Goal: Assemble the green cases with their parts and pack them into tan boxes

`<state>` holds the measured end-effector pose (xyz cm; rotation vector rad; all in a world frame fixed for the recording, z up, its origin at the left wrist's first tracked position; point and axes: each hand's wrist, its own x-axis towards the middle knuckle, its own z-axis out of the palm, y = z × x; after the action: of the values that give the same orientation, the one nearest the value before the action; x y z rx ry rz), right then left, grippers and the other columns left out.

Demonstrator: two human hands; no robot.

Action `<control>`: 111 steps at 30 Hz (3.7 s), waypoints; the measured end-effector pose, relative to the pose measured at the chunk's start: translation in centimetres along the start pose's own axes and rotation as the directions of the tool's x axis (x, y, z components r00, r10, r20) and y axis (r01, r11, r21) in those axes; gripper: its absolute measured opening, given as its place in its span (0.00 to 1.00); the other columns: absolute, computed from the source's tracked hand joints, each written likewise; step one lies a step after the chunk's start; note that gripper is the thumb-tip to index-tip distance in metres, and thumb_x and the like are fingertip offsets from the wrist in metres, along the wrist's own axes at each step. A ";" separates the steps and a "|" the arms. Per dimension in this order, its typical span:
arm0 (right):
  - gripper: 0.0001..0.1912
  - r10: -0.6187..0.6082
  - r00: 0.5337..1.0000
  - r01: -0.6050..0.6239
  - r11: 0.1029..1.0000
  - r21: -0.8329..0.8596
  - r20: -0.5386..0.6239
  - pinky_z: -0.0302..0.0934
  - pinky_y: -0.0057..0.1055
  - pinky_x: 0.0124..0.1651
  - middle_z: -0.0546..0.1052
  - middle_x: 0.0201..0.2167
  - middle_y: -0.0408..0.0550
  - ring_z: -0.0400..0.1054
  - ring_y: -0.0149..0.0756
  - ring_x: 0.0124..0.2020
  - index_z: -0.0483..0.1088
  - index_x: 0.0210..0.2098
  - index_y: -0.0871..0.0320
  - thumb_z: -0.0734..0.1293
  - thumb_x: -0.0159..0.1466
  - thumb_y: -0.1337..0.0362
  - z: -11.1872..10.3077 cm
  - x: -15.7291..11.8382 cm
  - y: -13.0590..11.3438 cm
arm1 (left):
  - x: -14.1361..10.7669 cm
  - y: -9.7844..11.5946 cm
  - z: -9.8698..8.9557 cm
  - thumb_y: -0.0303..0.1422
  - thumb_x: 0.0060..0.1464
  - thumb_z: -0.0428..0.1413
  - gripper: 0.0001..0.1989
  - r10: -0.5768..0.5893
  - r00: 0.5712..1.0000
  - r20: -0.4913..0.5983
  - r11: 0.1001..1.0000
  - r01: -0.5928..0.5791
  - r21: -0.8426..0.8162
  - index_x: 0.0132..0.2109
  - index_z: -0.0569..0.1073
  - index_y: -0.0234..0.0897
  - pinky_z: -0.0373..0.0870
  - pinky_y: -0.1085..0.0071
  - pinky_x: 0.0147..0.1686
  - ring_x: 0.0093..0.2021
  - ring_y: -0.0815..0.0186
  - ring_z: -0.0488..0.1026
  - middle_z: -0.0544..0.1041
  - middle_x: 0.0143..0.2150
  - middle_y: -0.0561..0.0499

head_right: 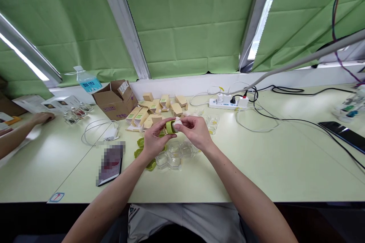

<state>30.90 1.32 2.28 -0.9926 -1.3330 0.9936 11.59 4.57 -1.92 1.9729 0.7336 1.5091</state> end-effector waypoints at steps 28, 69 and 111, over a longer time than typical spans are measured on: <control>0.26 0.001 0.999 -0.006 0.995 0.101 0.054 0.75 0.38 0.42 0.86 0.43 0.53 0.79 0.40 0.37 0.86 0.47 0.57 0.85 0.51 0.53 0.0 -0.1 0.6 | -0.1 -0.7 -0.4 0.29 0.57 0.70 0.27 0.096 0.995 0.010 0.995 -0.096 0.007 0.63 0.80 0.44 0.80 0.53 0.62 0.61 0.52 0.82 0.84 0.60 0.44; 0.21 -0.064 0.997 0.067 0.993 0.100 -0.032 0.79 0.44 0.52 0.88 0.40 0.53 0.83 0.47 0.43 0.87 0.43 0.57 0.85 0.51 0.57 0.7 -0.2 0.7 | -0.1 -0.9 -0.1 0.30 0.61 0.66 0.25 0.454 0.889 -0.053 0.850 -0.415 0.326 0.64 0.77 0.42 0.83 0.53 0.56 0.56 0.53 0.84 0.85 0.56 0.43; 0.14 -0.242 0.935 0.183 0.955 -0.231 -0.260 0.70 0.35 0.37 0.82 0.35 0.49 0.76 0.40 0.37 0.80 0.39 0.56 0.72 0.65 0.52 -4.4 2.2 1.2 | 1.2 -1.5 -1.2 0.34 0.51 0.75 0.26 -0.136 0.981 -0.135 0.913 0.072 -0.401 0.57 0.80 0.39 0.81 0.63 0.54 0.55 0.56 0.82 0.84 0.56 0.42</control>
<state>35.27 3.76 1.75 -1.0735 -1.2829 0.5320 10.53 6.60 -1.89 1.5033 0.5354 1.6174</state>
